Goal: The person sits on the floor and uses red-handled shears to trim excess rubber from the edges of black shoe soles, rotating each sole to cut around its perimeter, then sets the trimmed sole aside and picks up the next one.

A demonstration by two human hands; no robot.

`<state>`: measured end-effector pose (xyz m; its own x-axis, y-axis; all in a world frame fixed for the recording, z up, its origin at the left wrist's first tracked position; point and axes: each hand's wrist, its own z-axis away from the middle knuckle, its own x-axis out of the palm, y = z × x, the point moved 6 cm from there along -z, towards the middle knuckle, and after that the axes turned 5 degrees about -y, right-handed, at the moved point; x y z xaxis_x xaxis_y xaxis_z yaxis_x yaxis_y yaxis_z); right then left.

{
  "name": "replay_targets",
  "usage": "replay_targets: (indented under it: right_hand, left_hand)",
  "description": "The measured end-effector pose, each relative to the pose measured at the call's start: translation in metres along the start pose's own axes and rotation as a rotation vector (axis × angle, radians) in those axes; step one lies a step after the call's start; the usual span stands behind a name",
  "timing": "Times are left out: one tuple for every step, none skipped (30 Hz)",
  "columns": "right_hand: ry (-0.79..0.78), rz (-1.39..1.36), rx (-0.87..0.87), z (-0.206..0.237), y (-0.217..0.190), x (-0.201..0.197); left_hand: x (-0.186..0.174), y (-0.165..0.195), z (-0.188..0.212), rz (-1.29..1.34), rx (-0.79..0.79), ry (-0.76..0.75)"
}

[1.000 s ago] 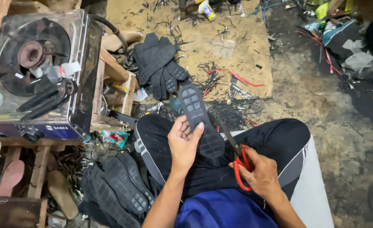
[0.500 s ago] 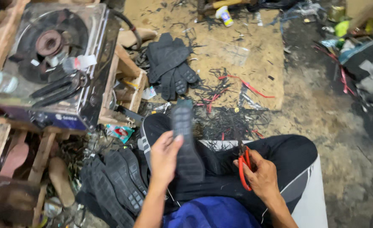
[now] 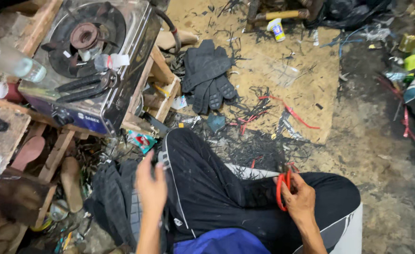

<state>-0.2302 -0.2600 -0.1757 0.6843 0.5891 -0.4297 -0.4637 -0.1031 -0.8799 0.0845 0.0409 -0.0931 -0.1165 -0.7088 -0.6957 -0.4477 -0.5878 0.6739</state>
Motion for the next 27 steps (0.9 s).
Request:
replay_targets:
  right_hand:
    - [0.034,0.094,0.04,-0.001,0.009,-0.007]
    - [0.072,0.187,0.082,-0.002,0.018,-0.014]
    - [0.112,0.277,0.125,-0.002,0.026,-0.021]
    - [0.153,0.328,0.115,0.0,0.03,-0.026]
    - [0.195,0.378,0.108,0.004,0.033,-0.029]
    - [0.243,0.431,0.102,0.007,0.035,-0.031]
    - [0.251,0.493,0.117,0.01,0.037,-0.029]
    - [0.257,0.555,0.133,0.012,0.038,-0.025]
    - [0.261,0.616,0.151,0.011,0.038,-0.022]
    - [0.241,0.659,0.122,0.007,0.035,-0.017]
    - [0.219,0.7,0.097,0.001,0.032,-0.012]
    - [0.197,0.742,0.075,-0.002,0.029,-0.008]
    - [0.225,0.73,0.071,-0.005,0.026,-0.008]
    - [0.254,0.719,0.063,-0.01,0.023,-0.007]
    - [0.279,0.709,0.054,-0.014,0.02,-0.007]
    - [0.275,0.73,0.031,-0.019,0.017,-0.005]
    - [0.269,0.752,0.007,-0.025,0.014,-0.004]
    - [0.258,0.773,-0.012,-0.03,0.013,-0.003]
    - [0.259,0.795,0.001,-0.033,0.014,-0.001]
    - [0.261,0.815,0.015,-0.034,0.015,0.0]
    - [0.26,0.833,0.021,-0.037,0.017,0.002]
    - [0.234,0.822,0.032,-0.042,0.019,0.003]
    - [0.21,0.809,0.045,-0.044,0.021,0.003]
    - [0.184,0.795,0.064,-0.044,0.022,0.004]
    - [0.195,0.81,0.062,-0.043,0.02,0.005]
    - [0.21,0.826,0.061,-0.042,0.017,0.005]
    - [0.23,0.844,0.058,-0.041,0.014,0.004]
  left_hand:
    - [0.027,0.015,-0.016,0.017,0.107,0.004]
    - [0.05,0.029,-0.032,0.035,0.218,0.006]
    - [0.072,0.04,-0.047,-0.117,0.232,0.01]
    - [0.09,0.049,-0.066,-0.267,0.249,0.016]
    - [0.105,0.054,-0.091,-0.166,0.281,-0.065]
    - [0.119,0.062,-0.12,-0.06,0.316,-0.148]
    - [0.132,0.07,-0.145,0.048,0.347,-0.232]
    - [0.145,0.077,-0.172,0.048,0.338,-0.277]
    - [0.159,0.085,-0.198,0.047,0.328,-0.322]
    - [0.171,0.091,-0.223,0.046,0.3,-0.325]
    - [0.185,0.097,-0.244,0.044,0.271,-0.331]
    - [0.197,0.101,-0.258,0.041,0.243,-0.34]
    - [0.204,0.107,-0.264,0.048,0.286,-0.271]
    - [0.211,0.113,-0.266,0.057,0.329,-0.198]
    - [0.217,0.116,-0.267,0.064,0.367,-0.124]
    - [0.231,0.11,-0.267,-0.008,0.286,-0.218]
    - [0.244,0.102,-0.266,-0.08,0.203,-0.312]
    - [0.257,0.094,-0.262,-0.157,0.117,-0.408]
    - [0.26,0.093,-0.263,-0.173,0.156,-0.38]
    - [0.26,0.093,-0.264,-0.191,0.197,-0.351]
    - [0.26,0.094,-0.265,-0.211,0.234,-0.315]
    - [0.26,0.094,-0.267,-0.23,0.23,-0.319]
    - [0.259,0.096,-0.269,-0.25,0.23,-0.323]
    - [0.258,0.098,-0.27,-0.272,0.23,-0.333]
    - [0.256,0.098,-0.271,-0.278,0.162,-0.347]
    - [0.253,0.097,-0.271,-0.282,0.095,-0.361]
    - [0.25,0.097,-0.27,-0.282,0.031,-0.372]
